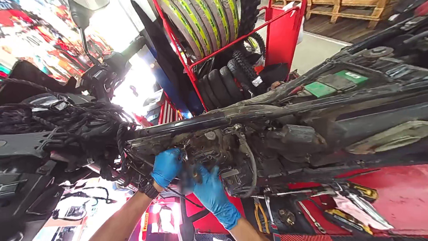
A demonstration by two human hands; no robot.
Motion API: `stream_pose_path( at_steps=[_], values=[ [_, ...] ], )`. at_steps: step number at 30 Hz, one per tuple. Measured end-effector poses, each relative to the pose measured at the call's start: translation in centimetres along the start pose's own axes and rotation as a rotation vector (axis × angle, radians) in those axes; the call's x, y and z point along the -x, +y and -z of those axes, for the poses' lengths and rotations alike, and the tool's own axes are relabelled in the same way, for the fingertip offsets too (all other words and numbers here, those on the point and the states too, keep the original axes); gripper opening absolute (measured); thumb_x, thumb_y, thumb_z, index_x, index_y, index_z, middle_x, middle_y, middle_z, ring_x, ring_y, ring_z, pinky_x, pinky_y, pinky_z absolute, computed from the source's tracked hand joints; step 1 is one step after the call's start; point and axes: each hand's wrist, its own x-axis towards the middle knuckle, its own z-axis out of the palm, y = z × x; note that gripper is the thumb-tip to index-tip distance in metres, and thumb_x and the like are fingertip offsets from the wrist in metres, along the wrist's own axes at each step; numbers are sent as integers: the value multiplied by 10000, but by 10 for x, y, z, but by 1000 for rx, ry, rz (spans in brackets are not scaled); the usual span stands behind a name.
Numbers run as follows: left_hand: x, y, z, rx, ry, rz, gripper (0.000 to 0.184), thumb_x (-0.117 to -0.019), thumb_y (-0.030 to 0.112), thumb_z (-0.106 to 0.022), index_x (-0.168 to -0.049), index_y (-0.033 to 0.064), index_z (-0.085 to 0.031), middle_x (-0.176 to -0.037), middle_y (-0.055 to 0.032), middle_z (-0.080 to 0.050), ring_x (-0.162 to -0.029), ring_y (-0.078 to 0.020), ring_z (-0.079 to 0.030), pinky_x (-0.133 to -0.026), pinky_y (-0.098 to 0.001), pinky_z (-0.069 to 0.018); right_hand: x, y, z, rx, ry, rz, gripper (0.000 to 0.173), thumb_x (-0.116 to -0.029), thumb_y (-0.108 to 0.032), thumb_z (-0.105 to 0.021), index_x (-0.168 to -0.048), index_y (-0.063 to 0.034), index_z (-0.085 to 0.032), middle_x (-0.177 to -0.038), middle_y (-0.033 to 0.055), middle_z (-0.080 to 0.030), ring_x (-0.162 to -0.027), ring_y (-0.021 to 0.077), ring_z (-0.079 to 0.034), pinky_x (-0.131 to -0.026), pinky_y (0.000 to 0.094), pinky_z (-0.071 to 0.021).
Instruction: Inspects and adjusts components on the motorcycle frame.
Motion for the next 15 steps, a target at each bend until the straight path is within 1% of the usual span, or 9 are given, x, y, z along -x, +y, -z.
stream_pose_path(
  at_steps=[1, 3, 4, 6, 8, 9, 11, 13, 15],
  values=[
    [2, 1, 1, -2, -39, 13, 297, -1002, 246, -558, -1064, 21, -742, -1026, -192, -751, -983, -398, -731, -828, -625, -561, 2, 9, 3, 39, -11, -45, 818, -879, -873, -331, -1187, -203, -685, -1091, 22, -727, -965, 168, -704, -819, 359, -597],
    [3, -1, 4, -34, -64, 34, 317, -1013, 282, -544, -1055, 31, -733, -984, -190, -748, -944, -404, -731, -796, -627, -560, -1, 22, 11, 81, -13, -76, 725, -980, -759, -328, -1116, -135, -671, -991, 20, -707, -883, 143, -693, -816, 339, -596],
    [6, -4, 3, -59, -47, 51, 326, -1025, 301, -548, -1084, 36, -729, -972, -197, -750, -921, -418, -736, -777, -637, -564, -2, 22, 11, 70, 0, -63, 719, -990, -740, -337, -1089, -122, -690, -976, 26, -713, -868, 135, -686, -811, 321, -588],
    [12, -9, -1, -78, -3, 72, 330, -1031, 315, -567, -1174, 56, -712, -969, -203, -753, -899, -436, -740, -765, -645, -568, -1, 20, 12, 23, -17, -33, 720, -990, -734, -345, -1104, -119, -702, -995, 46, -707, -877, 141, -676, -816, 312, -578],
    [13, -13, -7, -55, 65, 17, 325, -1017, 266, -588, -1240, 70, -720, -1010, -200, -763, -903, -433, -746, -767, -645, -575, 0, 19, 14, -22, -27, -24, 714, -988, -734, -349, -1113, -127, -702, -1004, 57, -706, -873, 148, -679, -807, 311, -581],
    [12, -14, -9, -45, 91, -17, 317, -1014, 244, -589, -1244, 77, -728, -1023, -196, -764, -904, -428, -747, -765, -642, -576, 1, 19, 15, -39, -25, -29, 710, -985, -735, -355, -1108, -130, -704, -1004, 61, -707, -869, 152, -680, -797, 309, -582],
    [14, -18, -15, -64, 133, -77, 302, -1001, 200, -592, -1237, 85, -740, -998, -196, -760, -866, -421, -748, -724, -629, -582, 2, 20, 15, -57, -26, -44, 710, -983, -734, -368, -1111, -125, -711, -1023, 65, -713, -891, 156, -685, -813, 308, -582],
    [16, -24, -21, -127, 220, -159, 298, -965, 143, -609, -1220, 79, -749, -911, -200, -746, -768, -410, -742, -627, -597, -585, 1, 21, 14, -59, -23, -44, 707, -979, -737, -379, -1103, -126, -712, -1024, 65, -715, -883, 151, -688, -794, 300, -584],
    [15, -27, -27, -221, 317, -243, 288, -950, 129, -618, -1198, 77, -755, -832, -192, -717, -688, -382, -725, -548, -540, -576, 0, 21, 15, -89, -25, -41, 696, -975, -734, -396, -1093, -129, -719, -1019, 70, -718, -873, 153, -689, -776, 296, -584]
  ],
)
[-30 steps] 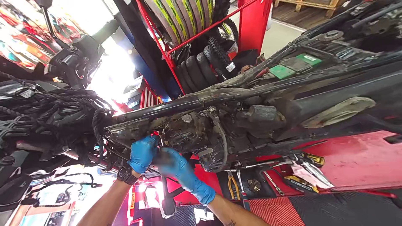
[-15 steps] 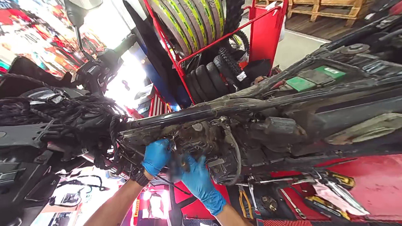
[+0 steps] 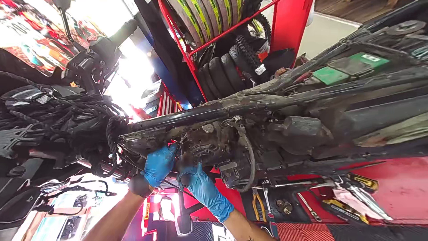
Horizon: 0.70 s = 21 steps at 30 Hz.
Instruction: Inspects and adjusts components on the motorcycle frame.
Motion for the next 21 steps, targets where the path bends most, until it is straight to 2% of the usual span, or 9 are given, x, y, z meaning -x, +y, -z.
stream_pose_path(
  at_steps=[4, 12, 16, 17, 18, 19, 21],
  values=[
    [-5, 5, 2, -90, 23, -93, 284, -892, 96, -624, -1138, 64, -762, -807, -192, -697, -667, -371, -716, -505, -504, -555, 2, -6, 3, -41, -18, -4, 676, -979, -720, -409, -1107, -133, -718, -1014, 75, -718, -865, 161, -689, -773, 300, -582],
    [-13, 5, 16, -15, -166, -15, 213, -976, 143, -582, -1046, 26, -745, -880, -197, -717, -761, -388, -737, -599, -552, -583, 0, -24, -1, 11, -24, 4, 660, -968, -703, -464, -1157, -125, -721, -998, 62, -712, -834, 136, -678, -743, 271, -577],
    [-17, 8, 14, 103, -184, 75, 236, -976, 162, -576, -1025, 2, -742, -918, -206, -736, -815, -400, -745, -661, -594, -587, -2, -8, -7, 142, -87, -91, 758, -955, -759, -411, -1269, -113, -653, -1178, 46, -712, -978, 158, -709, -841, 337, -603],
    [-18, 9, 13, 119, -184, 90, 238, -972, 160, -575, -1020, -3, -743, -923, -206, -740, -823, -400, -746, -671, -596, -588, -1, -7, -8, 148, -77, -91, 780, -955, -768, -397, -1271, -102, -652, -1173, 51, -712, -987, 166, -710, -846, 346, -604],
    [-21, 11, 15, 128, -187, 105, 243, -980, 162, -572, -1015, -8, -743, -927, -208, -742, -832, -400, -748, -684, -597, -588, -1, -14, -12, 138, -47, -44, 787, -949, -787, -366, -1257, -127, -665, -1144, 45, -723, -972, 164, -709, -836, 342, -603],
    [-25, 12, 17, 129, -200, 132, 256, -999, 175, -558, -1009, -7, -738, -933, -207, -742, -846, -398, -747, -700, -598, -587, -1, -23, -15, 78, -23, 16, 804, -905, -833, -377, -1269, -183, -679, -1114, 37, -731, -945, 167, -709, -817, 336, -600],
    [-26, 15, 15, 138, -213, 187, 278, -1013, 193, -542, -998, -11, -730, -930, -212, -738, -863, -402, -745, -719, -596, -586, 0, -28, -9, -6, -30, 47, 832, -870, -859, -392, -1341, -226, -653, -1131, 47, -719, -951, 187, -698, -819, 350, -593]
  ],
)
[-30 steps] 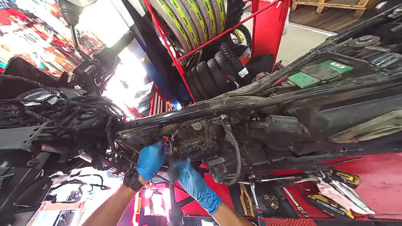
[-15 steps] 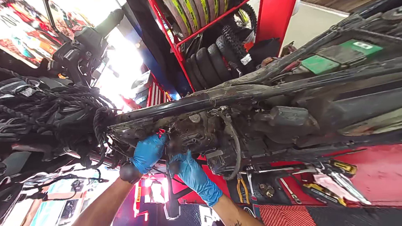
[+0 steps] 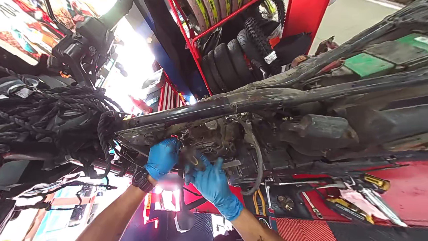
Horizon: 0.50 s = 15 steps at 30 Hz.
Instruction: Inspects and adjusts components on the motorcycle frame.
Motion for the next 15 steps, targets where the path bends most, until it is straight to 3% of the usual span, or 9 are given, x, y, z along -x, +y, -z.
stream_pose_path(
  at_steps=[3, 6, 9, 12, 15],
  values=[
    [0, 1, -5, 18, -9, 24, 327, -1031, 232, -524, -996, -20, -729, -921, -217, -737, -866, -407, -743, -731, -603, -585, 5, 16, 10, 135, -53, -94, 883, -884, -869, -344, -1274, -148, -671, -1196, 38, -709, -1010, 161, -694, -864, 348, -588],
    [-2, 0, -4, 24, 8, 54, 320, -1026, 227, -528, -976, -17, -729, -915, -214, -738, -866, -400, -743, -740, -599, -582, 2, 12, 5, -68, -97, -24, 835, -886, -846, -397, -1289, -174, -684, -1213, 74, -696, -1018, 195, -690, -862, 346, -584],
    [-2, 3, -5, 48, -16, 69, 329, -1028, 230, -527, -996, -26, -732, -928, -226, -741, -886, -416, -741, -766, -610, -580, 2, 14, 7, 34, -77, -100, 850, -884, -858, -358, -1250, -166, -689, -1187, 44, -714, -1034, 172, -698, -886, 344, -590],
    [-5, 3, -1, 57, -40, 106, 340, -1034, 242, -525, -998, -25, -731, -940, -223, -741, -910, -404, -740, -792, -596, -578, -5, 3, 2, -43, -14, -28, 848, -847, -888, -380, -1240, -208, -700, -1092, 35, -712, -923, 171, -686, -794, 331, -584],
    [-2, 2, -3, 90, -63, 118, 361, -1041, 262, -511, -1001, -27, -724, -938, -223, -736, -923, -397, -734, -816, -587, -574, -1, 11, 10, 110, -55, -129, 872, -893, -864, -321, -1220, -146, -692, -1163, 42, -718, -1029, 170, -695, -908, 356, -580]
  ],
)
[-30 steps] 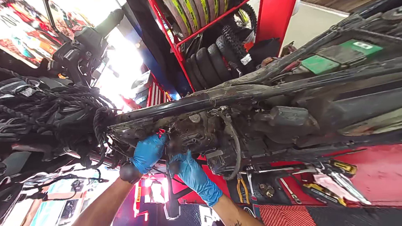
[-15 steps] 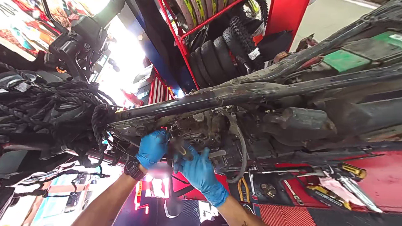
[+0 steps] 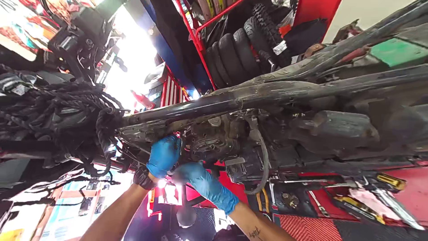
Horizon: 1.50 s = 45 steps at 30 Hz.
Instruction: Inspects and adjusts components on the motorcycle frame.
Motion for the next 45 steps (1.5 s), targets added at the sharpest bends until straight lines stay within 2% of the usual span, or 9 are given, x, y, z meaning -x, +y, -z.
stream_pose_path(
  at_steps=[9, 13, 16, 20, 22, 25, 28, 32, 45],
  values=[
    [-5, 4, 6, -4, -55, 74, 378, -1052, 272, -484, -1045, -20, -723, -986, -225, -737, -989, -406, -723, -865, -591, -558, -12, -13, -14, -177, 109, 114, 859, -841, -887, -396, -1231, -186, -702, -1057, 31, -720, -941, 181, -687, -826, 356, -578],
    [-4, 6, 3, -3, -40, 48, 373, -1047, 257, -490, -1024, -30, -726, -959, -231, -737, -958, -410, -727, -849, -598, -559, -8, 0, -10, -12, 106, 17, 862, -924, -849, -199, -1182, -182, -680, -1120, 8, -715, -1002, 157, -688, -869, 355, -581],
    [-5, 5, 6, -1, -41, 88, 361, -1040, 259, -492, -1012, -18, -722, -948, -217, -736, -963, -394, -725, -852, -585, -556, -7, -9, -15, -220, 107, 116, 878, -835, -903, -366, -1264, -209, -691, -1101, 29, -720, -948, 181, -691, -820, 353, -583],
    [-7, 7, 4, -19, -56, 92, 373, -1043, 271, -483, -1034, -12, -726, -980, -224, -737, -988, -405, -722, -865, -597, -554, -6, -8, -15, -129, 152, 78, 850, -866, -894, -310, -1189, -214, -704, -1063, 11, -740, -938, 157, -707, -815, 343, -596],
    [-7, 6, 7, -14, -53, 122, 381, -1048, 278, -482, -1040, -16, -725, -977, -225, -736, -996, -406, -718, -875, -595, -552, -12, -16, -14, -211, 129, 162, 851, -854, -882, -373, -1306, -215, -648, -1055, 23, -711, -880, 164, -681, -755, 334, -578],
    [-4, 10, 2, -23, -64, 121, 378, -1044, 268, -485, -1048, -25, -723, -979, -238, -734, -991, -420, -719, -869, -610, -552, -8, -7, -11, -27, 107, 38, 846, -907, -863, -258, -1205, -184, -666, -1024, -9, -727, -921, 128, -696, -817, 328, -588],
    [-8, 9, 7, -24, -75, 134, 383, -1050, 274, -474, -1048, -19, -721, -994, -232, -733, -1009, -404, -716, -889, -595, -547, -8, -11, -15, -183, 116, 156, 886, -833, -902, -372, -1255, -183, -672, -1064, 23, -722, -901, 166, -694, -781, 338, -588],
    [-8, 11, 9, -9, -148, 165, 387, -1061, 277, -440, -1085, -6, -703, -1034, -227, -725, -1041, -404, -706, -903, -596, -543, -5, 3, -10, -103, 135, 64, 834, -862, -899, -312, -1153, -227, -710, -1016, -11, -744, -897, 129, -707, -792, 327, -598],
    [-9, 6, 13, 47, -171, 141, 374, -1063, 270, -436, -1069, 4, -699, -1032, -213, -723, -1046, -380, -705, -904, -581, -548, -7, -1, -10, -209, 189, 107, 847, -808, -923, -389, -1150, -227, -730, -1042, 31, -746, -924, 181, -717, -806, 362, -604]
  ],
)
